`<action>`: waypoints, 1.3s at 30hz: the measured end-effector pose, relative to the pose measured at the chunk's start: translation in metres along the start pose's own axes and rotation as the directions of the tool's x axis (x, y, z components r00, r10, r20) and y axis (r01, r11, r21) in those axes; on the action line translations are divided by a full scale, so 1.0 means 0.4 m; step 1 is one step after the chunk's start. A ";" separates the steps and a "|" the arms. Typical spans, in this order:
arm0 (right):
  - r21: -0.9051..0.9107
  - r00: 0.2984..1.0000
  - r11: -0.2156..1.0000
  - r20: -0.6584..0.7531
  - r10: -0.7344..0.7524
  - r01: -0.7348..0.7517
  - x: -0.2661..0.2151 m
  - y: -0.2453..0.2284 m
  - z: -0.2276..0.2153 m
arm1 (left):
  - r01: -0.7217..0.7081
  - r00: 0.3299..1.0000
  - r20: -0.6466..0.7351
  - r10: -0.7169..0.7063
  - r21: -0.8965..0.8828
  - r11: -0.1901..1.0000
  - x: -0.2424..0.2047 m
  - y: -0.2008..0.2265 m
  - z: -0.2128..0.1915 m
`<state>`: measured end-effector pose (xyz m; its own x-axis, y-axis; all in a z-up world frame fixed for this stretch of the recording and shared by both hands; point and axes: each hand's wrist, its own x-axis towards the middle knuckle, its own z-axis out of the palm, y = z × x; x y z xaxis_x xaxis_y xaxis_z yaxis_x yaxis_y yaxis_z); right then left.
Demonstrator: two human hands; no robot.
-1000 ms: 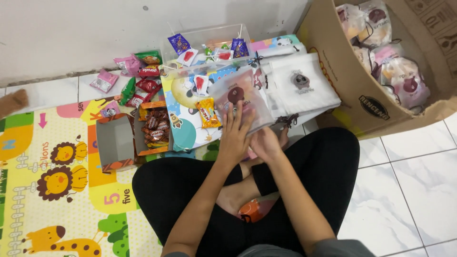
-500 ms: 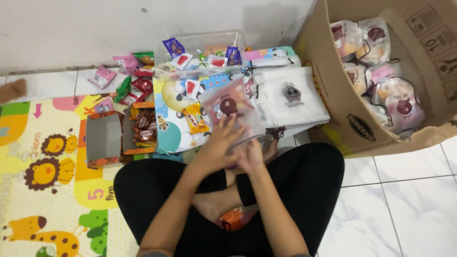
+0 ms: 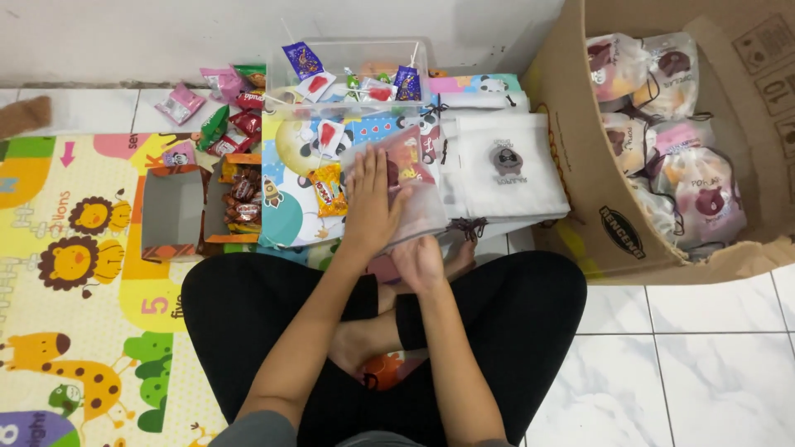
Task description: Packing various small snack packets into individual gift bags while sitting on the floor.
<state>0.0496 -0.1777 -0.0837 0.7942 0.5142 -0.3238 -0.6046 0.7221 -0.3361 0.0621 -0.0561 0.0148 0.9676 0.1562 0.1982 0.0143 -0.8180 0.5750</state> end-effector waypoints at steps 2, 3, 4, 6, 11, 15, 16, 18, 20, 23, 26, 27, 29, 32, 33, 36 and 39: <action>-0.043 0.999 0.999 0.027 -0.032 0.033 -0.065 -0.030 0.101 | -0.064 0.995 0.074 0.072 -0.102 0.993 -0.040 0.035 -0.067; -0.084 0.996 0.994 0.054 -0.069 0.074 -0.092 -0.047 0.154 | -0.125 0.978 0.140 0.156 -0.208 0.970 -0.053 0.053 -0.101; -0.086 0.996 0.993 0.059 -0.069 0.074 -0.082 -0.054 0.155 | -0.127 0.978 0.135 0.157 -0.207 0.970 -0.079 0.061 -0.103; -0.103 0.998 0.993 0.026 -0.062 0.064 -0.068 -0.060 0.154 | -0.189 0.937 0.237 0.256 -0.272 0.944 -0.140 0.077 -0.106; -0.121 0.996 0.992 -0.078 -0.033 0.023 -0.052 -0.037 0.116 | -0.252 0.954 0.121 0.274 -0.167 0.953 -0.188 0.069 -0.041; -0.119 0.992 0.993 -0.123 -0.029 0.014 0.000 -0.026 0.026 | -0.285 0.956 0.010 0.293 -0.205 0.936 -0.203 0.079 -0.025; -0.119 0.992 0.993 -0.124 -0.033 0.018 -0.008 -0.034 0.033 | -0.288 0.955 0.011 0.297 -0.206 0.935 -0.196 0.091 -0.045; -0.181 0.992 0.982 -0.103 -0.073 0.053 -0.030 -0.048 0.045 | -0.267 0.964 -0.072 0.258 -0.273 0.924 -0.186 0.114 -0.085; -0.222 0.991 0.972 -0.092 -0.097 0.075 -0.068 -0.050 0.059 | -0.265 0.962 -0.128 0.240 -0.236 0.935 -0.138 0.114 -0.112; -0.244 0.992 0.965 -0.061 -0.115 0.096 -0.079 -0.044 0.022 | -0.287 0.930 -0.284 0.233 -0.166 0.943 -0.026 0.056 -0.122; -0.161 0.993 0.981 -0.028 -0.114 0.108 -0.133 -0.089 0.131 | -0.216 0.934 -0.315 0.168 -0.123 0.969 0.115 -0.048 -0.118; -0.099 0.993 0.988 -0.008 -0.122 0.121 -0.164 -0.112 0.196 | -0.122 0.962 -0.256 0.091 -0.106 0.987 0.161 -0.087 -0.117; -0.128 0.991 0.984 -0.049 -0.128 0.121 -0.158 -0.115 0.193 | -0.010 0.993 -0.117 0.004 -0.050 0.999 0.234 -0.158 -0.089; -0.159 0.982 0.979 -0.121 -0.146 0.126 -0.160 -0.123 0.203 | 0.042 0.997 0.063 -0.041 -0.027 0.999 0.268 -0.167 -0.091; -0.158 0.975 0.977 -0.148 -0.165 0.141 -0.155 -0.131 0.211 | -0.017 0.994 0.103 0.025 -0.078 0.997 0.282 -0.150 -0.100; -0.183 0.972 0.972 -0.155 -0.178 0.149 -0.147 -0.128 0.185 | -0.048 0.986 0.154 0.063 -0.098 0.994 0.291 -0.139 -0.102; -0.217 0.959 0.957 -0.167 -0.229 0.191 -0.157 -0.149 0.217 | -0.037 0.985 0.161 0.061 -0.144 0.989 0.283 -0.113 -0.108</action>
<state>0.0409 -0.2127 0.0335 0.8898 0.2510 -0.3812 -0.4408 0.6892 -0.5751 0.1600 0.0227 0.0456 0.9947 0.0150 0.1020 -0.0582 -0.7348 0.6757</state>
